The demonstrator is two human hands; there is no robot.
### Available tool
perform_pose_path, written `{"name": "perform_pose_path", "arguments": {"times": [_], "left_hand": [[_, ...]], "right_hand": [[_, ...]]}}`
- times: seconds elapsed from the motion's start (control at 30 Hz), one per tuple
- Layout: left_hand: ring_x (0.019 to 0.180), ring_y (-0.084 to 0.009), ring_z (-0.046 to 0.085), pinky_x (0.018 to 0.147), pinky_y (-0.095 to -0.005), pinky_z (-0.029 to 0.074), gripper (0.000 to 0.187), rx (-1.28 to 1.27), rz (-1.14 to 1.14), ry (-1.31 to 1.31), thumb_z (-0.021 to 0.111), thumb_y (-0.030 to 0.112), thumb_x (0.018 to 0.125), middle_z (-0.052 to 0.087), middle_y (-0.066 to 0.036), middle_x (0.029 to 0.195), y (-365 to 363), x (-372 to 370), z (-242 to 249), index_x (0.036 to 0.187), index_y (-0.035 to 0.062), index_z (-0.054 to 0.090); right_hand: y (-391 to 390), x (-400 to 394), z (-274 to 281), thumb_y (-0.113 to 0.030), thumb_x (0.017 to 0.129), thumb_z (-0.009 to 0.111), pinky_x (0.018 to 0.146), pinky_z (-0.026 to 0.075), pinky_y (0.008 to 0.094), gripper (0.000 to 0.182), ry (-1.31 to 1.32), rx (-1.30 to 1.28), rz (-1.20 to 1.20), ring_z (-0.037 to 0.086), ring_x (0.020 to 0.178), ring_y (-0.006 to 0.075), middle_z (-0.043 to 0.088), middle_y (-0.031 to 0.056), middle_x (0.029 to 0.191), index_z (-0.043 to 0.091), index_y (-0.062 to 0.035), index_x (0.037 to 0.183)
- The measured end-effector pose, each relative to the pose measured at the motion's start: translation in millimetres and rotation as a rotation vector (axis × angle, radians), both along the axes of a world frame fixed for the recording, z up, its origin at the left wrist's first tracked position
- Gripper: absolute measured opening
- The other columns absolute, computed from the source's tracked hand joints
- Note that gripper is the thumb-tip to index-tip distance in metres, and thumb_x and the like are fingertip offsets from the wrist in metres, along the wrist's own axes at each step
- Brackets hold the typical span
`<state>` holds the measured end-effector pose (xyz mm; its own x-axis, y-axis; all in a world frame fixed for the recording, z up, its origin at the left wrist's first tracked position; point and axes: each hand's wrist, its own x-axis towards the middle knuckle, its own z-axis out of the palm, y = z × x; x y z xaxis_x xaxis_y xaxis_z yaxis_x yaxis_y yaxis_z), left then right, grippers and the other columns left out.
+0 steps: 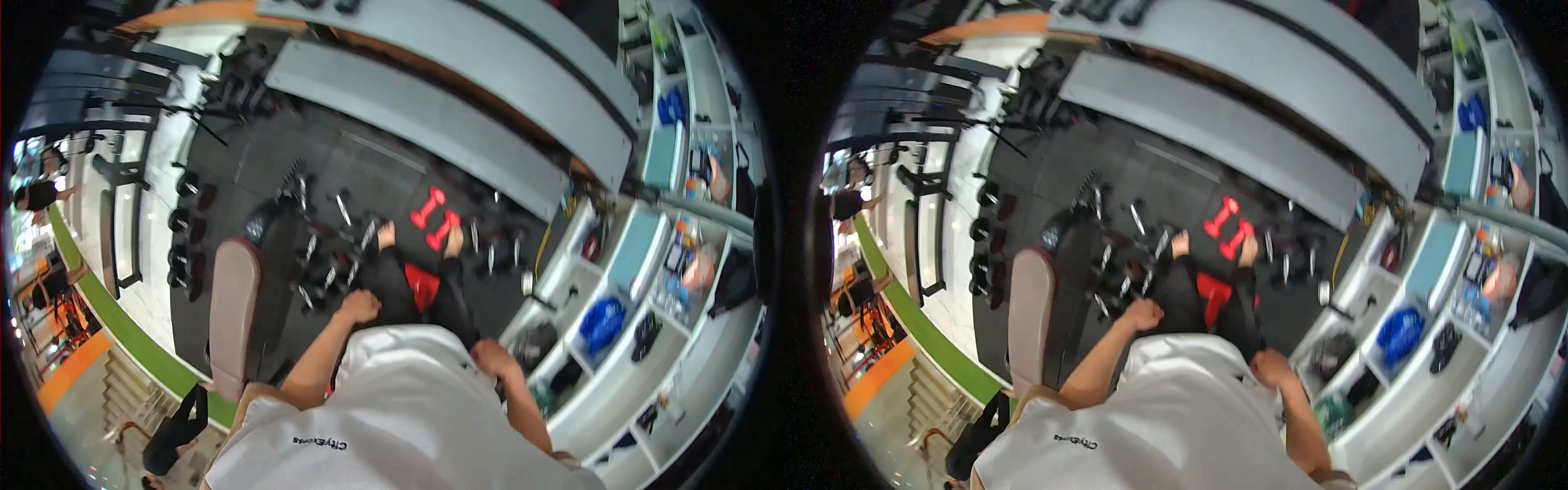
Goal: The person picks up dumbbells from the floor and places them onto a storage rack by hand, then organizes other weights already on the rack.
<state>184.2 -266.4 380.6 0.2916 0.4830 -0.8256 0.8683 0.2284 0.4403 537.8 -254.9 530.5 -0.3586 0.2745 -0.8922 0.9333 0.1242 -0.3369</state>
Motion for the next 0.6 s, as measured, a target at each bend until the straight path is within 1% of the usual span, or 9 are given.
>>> {"name": "perform_pose_path", "arguments": {"times": [0.03,0.23,0.3,0.37,0.43,0.47,0.5,0.57,0.6], "left_hand": [[0.091,-0.0342,0.059,0.084,-0.0417,0.046,0.032,0.002,0.074,-0.012,0.049,0.033,0.080,0.062,-0.017,0.095,14,4,21,0.087,0.0078,0.067],[0.092,-0.0339,0.058,0.082,-0.0399,0.045,0.032,-0.046,0.101,-0.021,0.050,0.030,0.079,0.062,-0.017,0.097,51,52,30,0.090,0.0052,0.066],[0.092,-0.0338,0.058,0.082,-0.0393,0.045,0.030,-0.194,-0.028,-0.078,0.052,0.028,0.077,0.062,-0.018,0.095,62,67,44,0.089,0.0037,0.066],[0.084,-0.0348,0.060,0.077,-0.0392,0.047,0.029,-0.126,-0.058,-0.235,0.051,0.023,0.076,0.063,-0.019,0.090,48,74,36,0.088,0.0011,0.065],[0.075,-0.0347,0.060,0.069,-0.0395,0.049,0.027,-0.196,0.052,-0.254,0.051,0.023,0.077,0.064,-0.017,0.084,40,83,37,0.081,0.0006,0.065],[0.071,-0.0327,0.060,0.065,-0.0393,0.048,0.025,0.084,-0.287,-0.440,0.051,0.023,0.076,0.063,-0.016,0.078,27,89,25,0.074,0.0011,0.064],[0.067,-0.0307,0.059,0.061,-0.0390,0.048,0.024,0.403,-0.636,-0.595,0.052,0.022,0.076,0.062,-0.015,0.072,22,91,-4,0.068,0.0016,0.062],[0.060,-0.0243,0.057,0.053,-0.0364,0.044,0.024,0.222,-0.503,-0.741,0.053,0.024,0.075,0.057,-0.010,0.062,-7,97,-67,0.061,0.0055,0.057],[0.061,-0.0218,0.057,0.052,-0.0352,0.043,0.022,-0.368,-0.219,-0.513,0.054,0.025,0.075,0.057,-0.007,0.063,9,100,-60,0.063,0.0072,0.057]], "right_hand": [[-3,13,-14,-0.020,0.074,0.052,0.073,0.048,0.0442,0.019,0.034,0.038,-0.007,0.061,0.081,0.0349,0.064,0.0164,0.083,0.068,-0.0104,0.077],[36,69,-19,-0.022,0.074,0.052,0.074,0.047,0.0430,0.022,0.194,0.109,-0.002,0.060,0.079,0.0346,0.062,0.0176,0.082,0.067,-0.0071,0.077],[44,92,-28,-0.022,0.074,0.052,0.074,0.047,0.0429,0.022,0.229,0.113,0.005,0.060,0.079,0.0349,0.062,0.0174,0.082,0.067,-0.0069,0.078],[49,116,-44,-0.020,0.073,0.051,0.073,0.047,0.0419,0.022,0.266,0.118,-0.033,0.060,0.079,0.0350,0.062,0.0168,0.082,0.067,-0.0063,0.077],[64,117,-32,-0.015,0.067,0.052,0.070,0.048,0.0423,0.020,0.190,-0.010,-0.037,0.061,0.078,0.0341,0.062,0.0180,0.080,0.067,-0.0052,0.076],[67,123,-32,-0.014,0.065,0.052,0.069,0.048,0.0424,0.020,0.164,-0.055,-0.018,0.061,0.078,0.0337,0.062,0.0184,0.080,0.067,-0.0052,0.075],[55,143,-69,-0.014,0.062,0.054,0.067,0.049,0.0407,0.022,0.121,-0.169,0.080,0.063,0.075,0.0321,0.063,0.0181,0.078,0.067,-0.0056,0.078],[54,151,-98,-0.021,0.066,0.059,0.067,0.050,0.0375,0.025,0.195,-0.288,0.275,0.064,0.074,0.0270,0.065,0.0150,0.079,0.068,-0.0054,0.084],[57,147,-98,-0.030,0.068,0.061,0.068,0.049,0.0371,0.032,0.108,-0.447,0.189,0.065,0.076,0.0240,0.066,0.0138,0.078,0.068,-0.0036,0.084]]}}
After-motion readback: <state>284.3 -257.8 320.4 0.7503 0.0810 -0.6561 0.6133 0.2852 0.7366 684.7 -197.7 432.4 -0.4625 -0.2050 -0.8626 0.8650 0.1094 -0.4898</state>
